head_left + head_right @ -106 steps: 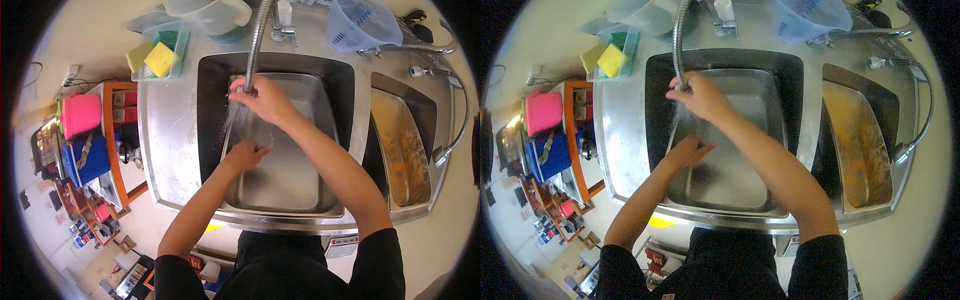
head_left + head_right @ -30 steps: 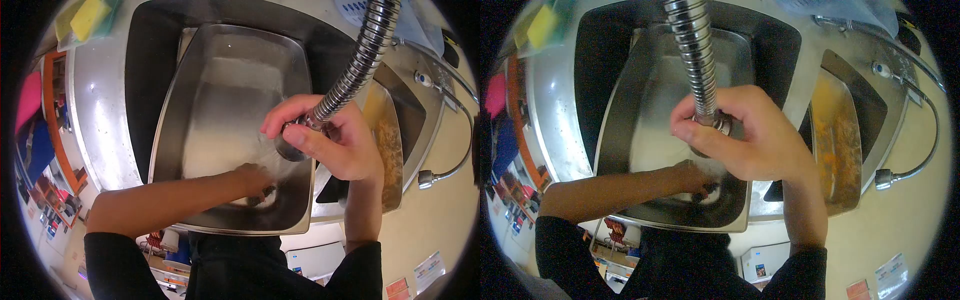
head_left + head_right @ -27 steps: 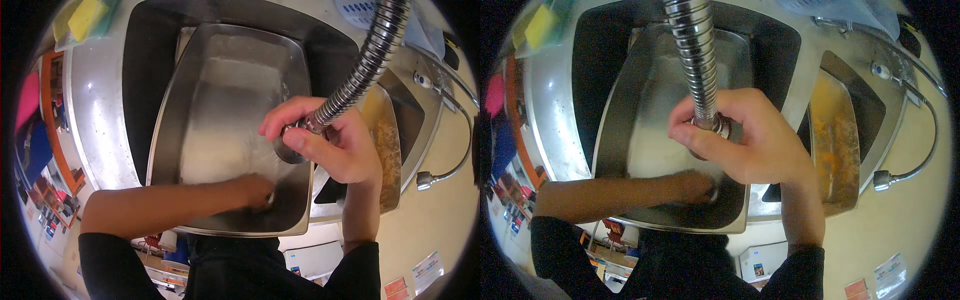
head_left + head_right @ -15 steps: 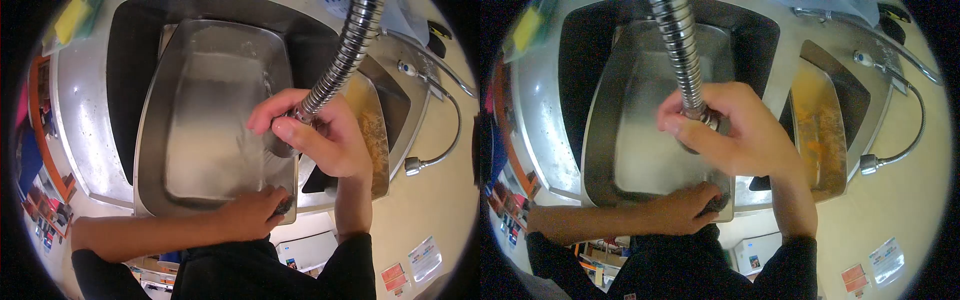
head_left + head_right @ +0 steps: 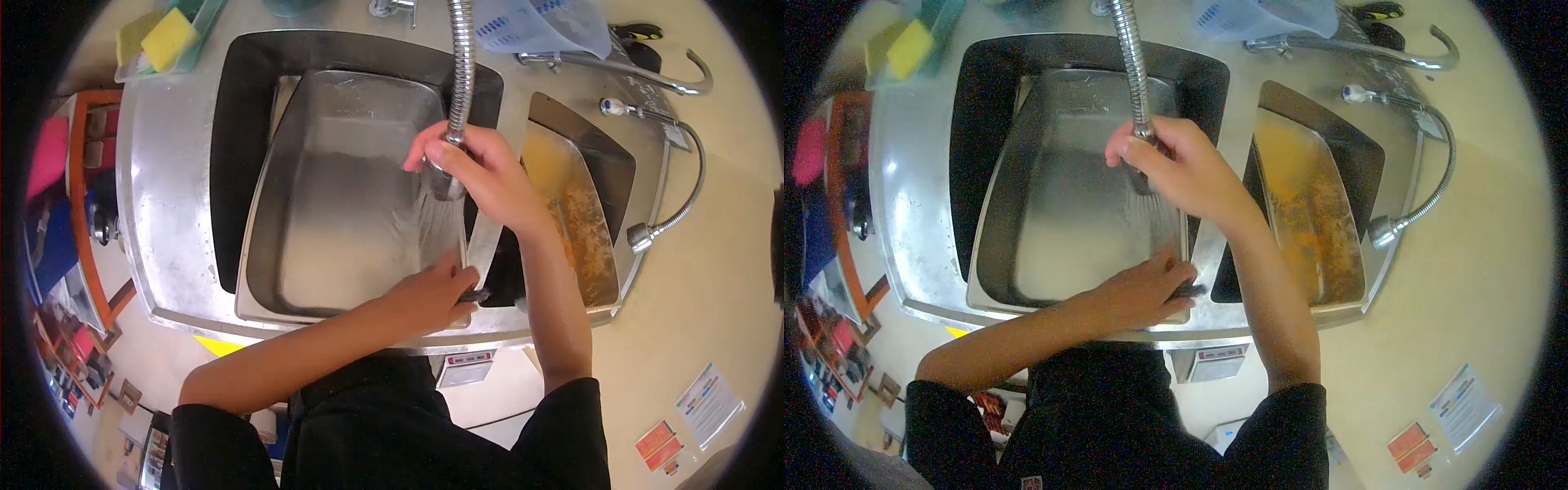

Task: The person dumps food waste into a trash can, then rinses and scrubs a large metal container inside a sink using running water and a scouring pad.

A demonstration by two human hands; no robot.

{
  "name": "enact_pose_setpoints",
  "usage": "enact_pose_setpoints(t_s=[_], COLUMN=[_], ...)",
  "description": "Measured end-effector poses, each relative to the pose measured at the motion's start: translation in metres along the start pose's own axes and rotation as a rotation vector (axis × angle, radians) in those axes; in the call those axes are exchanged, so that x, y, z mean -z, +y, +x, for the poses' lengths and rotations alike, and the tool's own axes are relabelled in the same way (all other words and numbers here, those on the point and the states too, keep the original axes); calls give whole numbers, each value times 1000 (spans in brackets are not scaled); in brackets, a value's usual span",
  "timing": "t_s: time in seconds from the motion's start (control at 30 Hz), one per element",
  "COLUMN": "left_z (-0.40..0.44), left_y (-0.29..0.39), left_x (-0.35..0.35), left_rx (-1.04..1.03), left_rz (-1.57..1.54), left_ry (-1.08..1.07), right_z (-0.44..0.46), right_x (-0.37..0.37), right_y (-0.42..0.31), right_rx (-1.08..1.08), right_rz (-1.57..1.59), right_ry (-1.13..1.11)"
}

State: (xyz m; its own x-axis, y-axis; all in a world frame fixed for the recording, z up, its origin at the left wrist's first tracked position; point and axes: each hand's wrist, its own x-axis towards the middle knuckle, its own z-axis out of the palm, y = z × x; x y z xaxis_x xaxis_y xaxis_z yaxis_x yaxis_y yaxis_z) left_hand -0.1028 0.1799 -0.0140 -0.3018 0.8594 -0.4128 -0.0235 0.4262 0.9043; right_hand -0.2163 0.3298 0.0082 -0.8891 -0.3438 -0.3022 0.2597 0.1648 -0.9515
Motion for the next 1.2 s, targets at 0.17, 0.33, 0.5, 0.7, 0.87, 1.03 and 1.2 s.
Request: enact_pose_setpoints(t_s=[0.17,0.33,0.5,0.7,0.87,1.03,1.2], left_z=[-59,-94,-68,-31,-30,-49,-89], left_y=[15,0,1,-7,-11,4,-21], left_x=[15,-5,-17,46,43,31,26], left_rx=[26,-297,-157,156,-81,-22,154], left_rz=[312,499,212,-771,-960,-474,412], left_ry=[-53,302,493,739,574,275,89], right_z=[-1,0,0,-26,-86,-148,-199], right_x=[3,1,-11,-40,-55,-41,-51], right_y=[-4,1,8,4,45,46,72], right_rx=[-5,24,55,81,160,-83,-62], right_rz=[5,-14,-30,6,-39,125,-290], right_ry=[-45,-12,83,407,366,522,482])
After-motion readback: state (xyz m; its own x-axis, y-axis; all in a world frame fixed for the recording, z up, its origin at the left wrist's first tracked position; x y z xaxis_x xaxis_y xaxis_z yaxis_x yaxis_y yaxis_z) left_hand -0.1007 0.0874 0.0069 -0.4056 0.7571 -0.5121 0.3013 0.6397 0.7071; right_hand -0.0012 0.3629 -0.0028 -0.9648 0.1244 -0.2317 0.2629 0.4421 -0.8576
